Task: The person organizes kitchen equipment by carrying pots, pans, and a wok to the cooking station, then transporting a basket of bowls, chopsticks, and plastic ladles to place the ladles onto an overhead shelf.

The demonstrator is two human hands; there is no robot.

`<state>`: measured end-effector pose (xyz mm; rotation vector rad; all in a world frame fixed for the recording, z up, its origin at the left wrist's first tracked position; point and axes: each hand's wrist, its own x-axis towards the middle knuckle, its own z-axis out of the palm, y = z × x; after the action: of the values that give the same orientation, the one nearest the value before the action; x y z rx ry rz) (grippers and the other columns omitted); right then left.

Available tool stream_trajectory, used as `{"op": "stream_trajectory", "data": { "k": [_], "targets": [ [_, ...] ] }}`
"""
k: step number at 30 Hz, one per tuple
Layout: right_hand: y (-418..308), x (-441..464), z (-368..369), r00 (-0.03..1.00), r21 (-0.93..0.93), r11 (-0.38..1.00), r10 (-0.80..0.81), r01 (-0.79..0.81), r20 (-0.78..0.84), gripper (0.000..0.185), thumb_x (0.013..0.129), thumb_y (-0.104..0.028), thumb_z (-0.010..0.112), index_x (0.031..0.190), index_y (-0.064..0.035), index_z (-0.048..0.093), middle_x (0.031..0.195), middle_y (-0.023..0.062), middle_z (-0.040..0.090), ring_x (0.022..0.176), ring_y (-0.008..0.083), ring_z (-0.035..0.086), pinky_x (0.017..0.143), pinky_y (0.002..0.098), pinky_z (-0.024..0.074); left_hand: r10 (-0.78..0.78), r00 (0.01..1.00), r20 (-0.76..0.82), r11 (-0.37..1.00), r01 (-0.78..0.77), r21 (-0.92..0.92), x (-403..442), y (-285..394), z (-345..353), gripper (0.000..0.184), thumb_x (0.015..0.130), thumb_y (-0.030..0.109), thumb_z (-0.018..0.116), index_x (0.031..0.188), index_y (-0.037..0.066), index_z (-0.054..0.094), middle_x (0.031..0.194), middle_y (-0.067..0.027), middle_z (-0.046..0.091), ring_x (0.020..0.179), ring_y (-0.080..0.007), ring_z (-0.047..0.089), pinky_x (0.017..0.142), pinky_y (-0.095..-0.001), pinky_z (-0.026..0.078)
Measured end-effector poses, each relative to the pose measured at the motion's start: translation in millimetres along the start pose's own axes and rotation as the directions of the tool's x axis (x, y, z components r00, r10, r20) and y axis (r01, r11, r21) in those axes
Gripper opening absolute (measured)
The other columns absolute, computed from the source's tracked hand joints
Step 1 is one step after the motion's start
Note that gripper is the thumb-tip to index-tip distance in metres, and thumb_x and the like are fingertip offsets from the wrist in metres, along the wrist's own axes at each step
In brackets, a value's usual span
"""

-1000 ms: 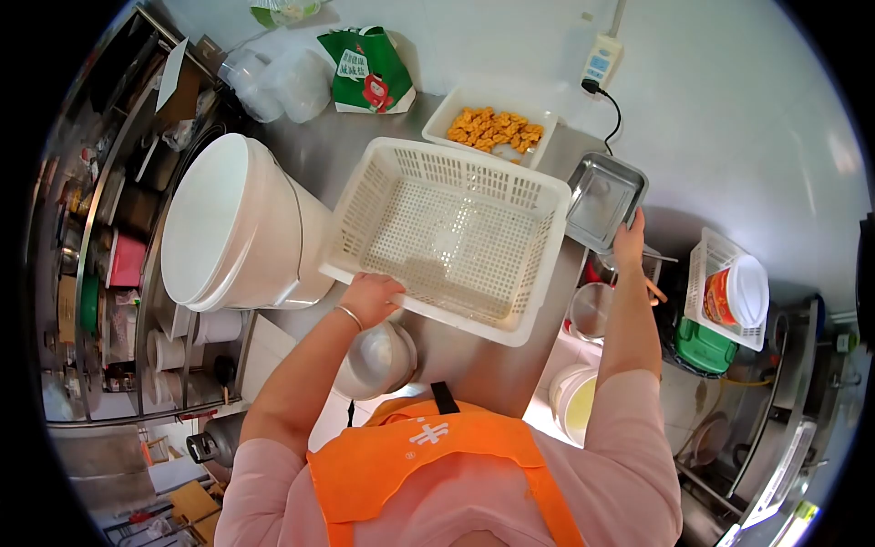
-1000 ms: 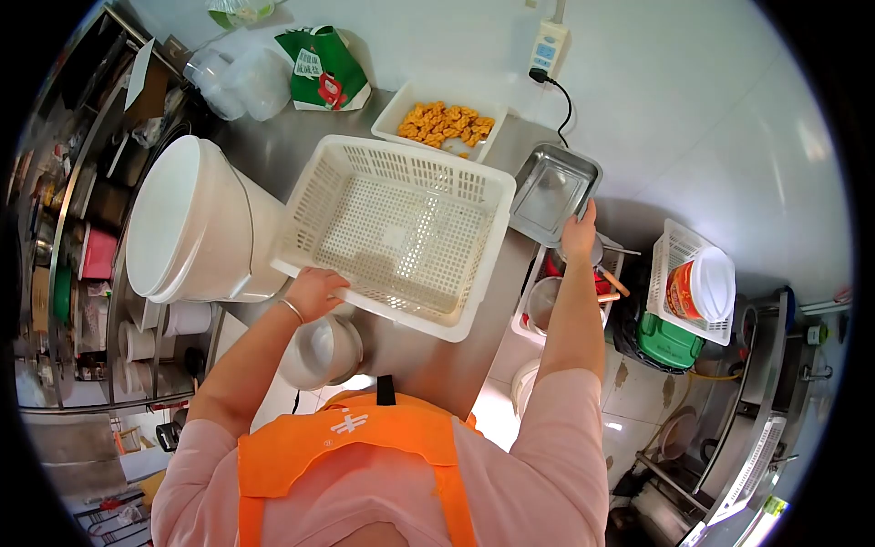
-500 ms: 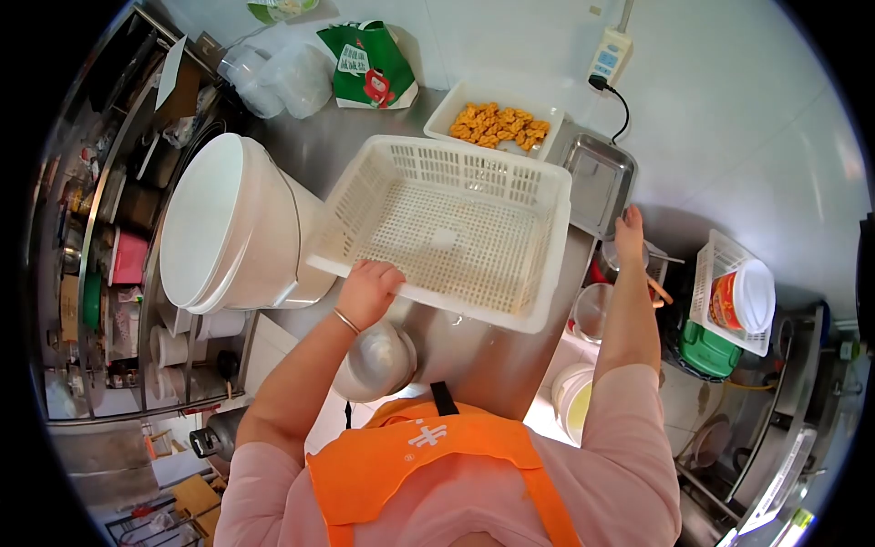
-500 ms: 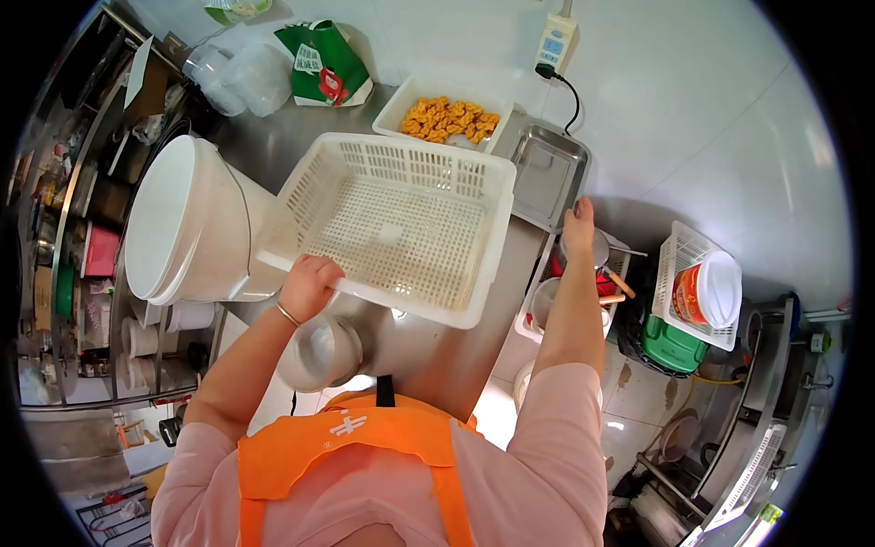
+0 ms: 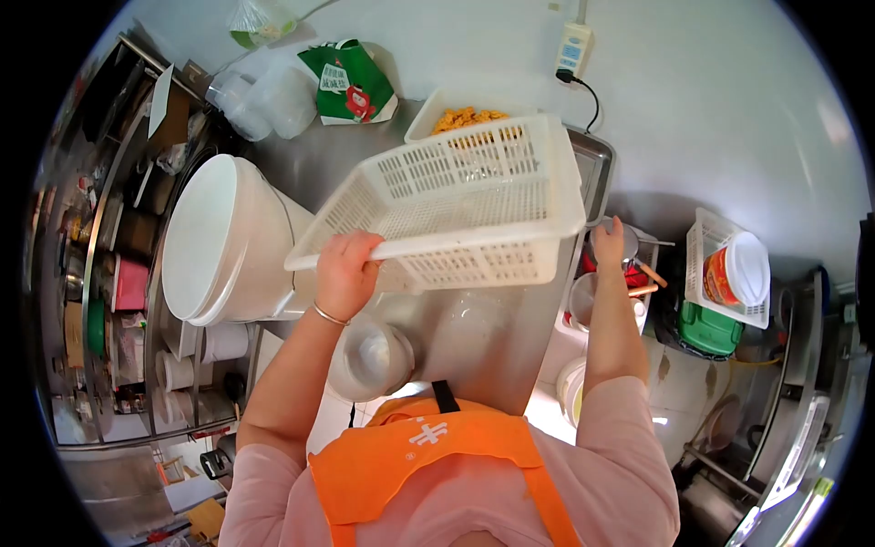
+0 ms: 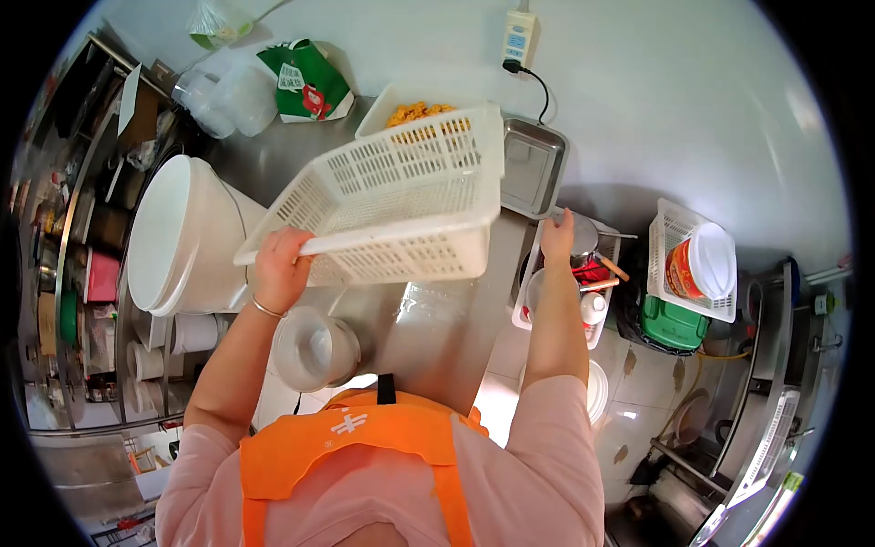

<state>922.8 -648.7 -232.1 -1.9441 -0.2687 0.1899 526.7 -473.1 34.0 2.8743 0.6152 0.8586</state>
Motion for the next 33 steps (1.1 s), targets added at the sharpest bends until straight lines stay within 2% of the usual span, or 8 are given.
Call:
{"op": "stream_trajectory", "data": {
  "k": [3,7,15,23,25,28,31,33],
  "targets": [
    [66,18,6,0.997,-0.02,0.998,-0.067,0.067,-0.025,0.052,0.08,-0.016,0.055,0.127,0.0026,0.042,0.125,0.0194,0.049,0.104,0.0271,0.054,0.092,0.0341,0.041,-0.067,0.997,-0.042,0.987,0.06,-0.148,19,12,-21,0.018,0.069,0.0,0.063,0.085,0.006,0.057,0.079,-0.0112,0.058,0.073,-0.0305,0.056,0.065,-0.0358,0.045],
    [44,-38,-37,0.953,0.424,0.855,0.247,-0.3,0.177,0.042,0.083,-0.016,0.053,0.122,-0.0004,0.047,0.111,0.0112,0.054,0.089,0.0185,0.058,0.068,0.0269,0.0487,-0.125,0.989,-0.082,0.946,0.094,-0.31,35,21,-45,0.011,0.077,0.003,0.062,0.086,0.002,0.055,0.079,-0.0098,0.055,0.071,-0.025,0.054,0.065,-0.0302,0.043],
    [61,-172,-160,0.885,0.452,0.765,0.44,-0.459,0.153,0.031,0.086,-0.018,0.05,0.114,-0.0043,0.051,0.098,0.0064,0.061,0.074,0.0158,0.062,0.06,0.0249,0.0462,0.012,0.998,-0.055,0.816,-0.041,-0.577,26,62,-56,0.012,0.08,0.009,0.063,0.086,0.002,0.054,0.077,-0.0062,0.054,0.069,-0.0172,0.051,0.064,-0.026,0.041],
    [82,-330,-314,0.862,0.524,0.809,0.443,-0.265,-0.247,0.033,0.089,-0.025,0.049,0.117,-0.0068,0.051,0.103,0.0086,0.061,0.086,0.0176,0.06,0.069,0.0291,0.047,0.14,0.934,0.329,0.13,0.312,-0.941,-45,170,-29,0.026,0.093,0.027,0.049,0.101,0.002,0.055,0.081,0.0017,0.057,0.073,-0.0077,0.052,0.069,-0.0235,0.043],
    [51,-368,-345,0.787,0.286,0.923,0.373,-0.259,-0.492,0.041,0.091,-0.026,0.046,0.124,-0.0022,0.047,0.116,0.012,0.057,0.101,0.0223,0.056,0.079,0.0314,0.047,0.216,0.886,0.409,-0.018,0.423,-0.906,-47,178,-4,0.031,0.094,0.031,0.046,0.103,0.003,0.055,0.083,0.0008,0.058,0.075,-0.0079,0.053,0.069,-0.0238,0.043],
    [-70,-435,-369,0.512,-0.169,0.983,-0.184,0.077,-0.839,0.051,0.093,-0.029,0.042,0.135,-0.0015,0.032,0.137,0.0139,0.036,0.126,0.0237,0.033,0.102,0.034,0.0272,0.405,0.777,0.482,-0.184,0.585,-0.789,-27,161,40,0.038,0.095,0.036,0.042,0.107,0.002,0.054,0.089,-0.0012,0.06,0.079,-0.0084,0.054,0.071,-0.0244,0.043],
    [-241,-538,-397,0.123,-0.567,0.751,-0.633,0.339,-0.764,0.056,0.095,-0.031,0.036,0.14,-0.001,0.022,0.146,0.0137,0.021,0.135,0.0219,0.018,0.11,0.0349,0.0131,0.581,0.633,0.511,-0.189,0.716,-0.672,-62,221,72,0.041,0.096,0.038,0.038,0.11,0.002,0.053,0.098,-0.0031,0.06,0.087,-0.0099,0.055,0.075,-0.0261,0.044],
    [-222,-557,-383,0.065,-0.655,0.754,-0.657,0.046,-0.751,0.059,0.094,-0.034,0.037,0.14,-0.0009,0.02,0.147,0.0135,0.019,0.136,0.0215,0.015,0.11,0.036,0.0107,0.581,0.49,0.65,-0.357,0.871,-0.338,-71,273,69,0.037,0.096,0.037,0.038,0.1,0.005,0.055,0.089,-0.0016,0.059,0.08,-0.0104,0.055,0.071,-0.026,0.044]
  ]
}}
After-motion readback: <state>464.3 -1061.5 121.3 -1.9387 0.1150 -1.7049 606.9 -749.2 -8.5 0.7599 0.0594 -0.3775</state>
